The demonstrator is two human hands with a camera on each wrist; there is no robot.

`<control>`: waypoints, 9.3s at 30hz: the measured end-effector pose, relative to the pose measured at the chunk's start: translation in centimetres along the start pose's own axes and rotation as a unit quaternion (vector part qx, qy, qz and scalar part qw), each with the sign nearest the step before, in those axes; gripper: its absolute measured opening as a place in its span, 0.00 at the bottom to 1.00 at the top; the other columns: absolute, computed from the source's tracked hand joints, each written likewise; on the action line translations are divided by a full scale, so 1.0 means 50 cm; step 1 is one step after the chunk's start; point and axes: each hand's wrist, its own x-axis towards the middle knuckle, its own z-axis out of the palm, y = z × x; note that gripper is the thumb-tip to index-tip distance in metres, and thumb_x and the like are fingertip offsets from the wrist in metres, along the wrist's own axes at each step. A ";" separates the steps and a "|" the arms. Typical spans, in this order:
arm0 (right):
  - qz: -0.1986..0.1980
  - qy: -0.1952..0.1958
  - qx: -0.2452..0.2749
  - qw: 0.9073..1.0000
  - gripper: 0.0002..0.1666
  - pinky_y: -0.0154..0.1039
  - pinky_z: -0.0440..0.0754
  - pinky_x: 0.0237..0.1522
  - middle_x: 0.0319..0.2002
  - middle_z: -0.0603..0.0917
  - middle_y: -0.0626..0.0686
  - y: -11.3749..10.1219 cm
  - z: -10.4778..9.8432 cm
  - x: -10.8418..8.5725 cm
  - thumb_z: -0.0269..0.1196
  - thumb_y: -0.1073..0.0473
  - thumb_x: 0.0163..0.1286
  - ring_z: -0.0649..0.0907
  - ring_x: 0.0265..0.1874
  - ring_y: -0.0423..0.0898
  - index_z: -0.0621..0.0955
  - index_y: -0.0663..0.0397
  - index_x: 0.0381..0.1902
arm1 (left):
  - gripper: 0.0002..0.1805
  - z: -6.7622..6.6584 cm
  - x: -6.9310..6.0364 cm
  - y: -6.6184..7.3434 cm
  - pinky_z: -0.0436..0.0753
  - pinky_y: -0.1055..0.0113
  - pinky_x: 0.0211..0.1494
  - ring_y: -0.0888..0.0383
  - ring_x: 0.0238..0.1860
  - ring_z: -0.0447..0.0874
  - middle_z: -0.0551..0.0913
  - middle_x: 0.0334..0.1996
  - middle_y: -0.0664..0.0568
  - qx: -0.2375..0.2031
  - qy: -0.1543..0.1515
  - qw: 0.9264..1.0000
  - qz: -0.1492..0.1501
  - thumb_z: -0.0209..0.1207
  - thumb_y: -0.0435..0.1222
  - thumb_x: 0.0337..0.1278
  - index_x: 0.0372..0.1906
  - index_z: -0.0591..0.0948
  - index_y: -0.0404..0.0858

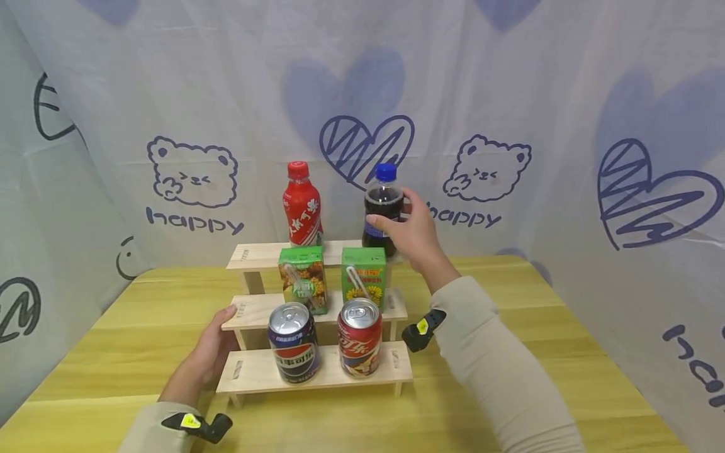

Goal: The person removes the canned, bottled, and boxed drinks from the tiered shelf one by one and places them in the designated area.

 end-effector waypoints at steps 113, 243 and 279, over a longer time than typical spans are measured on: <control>0.074 0.080 -0.109 0.988 0.57 0.60 0.65 0.60 0.67 0.61 0.70 0.339 -0.118 -0.103 0.60 0.36 0.62 0.64 0.65 0.66 0.45 0.57 0.74 | 0.41 -0.035 0.049 -0.071 0.69 0.52 0.57 0.42 0.62 0.64 0.62 0.65 0.42 -0.037 0.010 0.999 -0.035 0.30 0.70 0.59 0.72 0.51 0.53; 0.015 -0.107 -0.052 0.993 0.49 0.53 0.67 0.62 0.64 0.68 0.53 -0.075 0.126 0.042 0.68 0.54 0.59 0.70 0.62 0.51 0.55 0.47 0.71 | 0.41 -0.017 0.019 -0.037 0.70 0.55 0.55 0.42 0.61 0.65 0.61 0.64 0.36 -0.041 0.017 0.999 -0.016 0.34 0.67 0.61 0.72 0.53 0.48; 0.008 -0.076 -0.102 0.992 0.45 0.55 0.69 0.59 0.64 0.68 0.58 -0.028 -0.002 0.017 0.66 0.55 0.61 0.70 0.61 0.55 0.56 0.51 0.71 | 0.44 -0.009 0.001 -0.020 0.69 0.53 0.56 0.42 0.62 0.62 0.56 0.66 0.33 -0.004 -0.007 1.000 0.009 0.30 0.67 0.62 0.74 0.46 0.43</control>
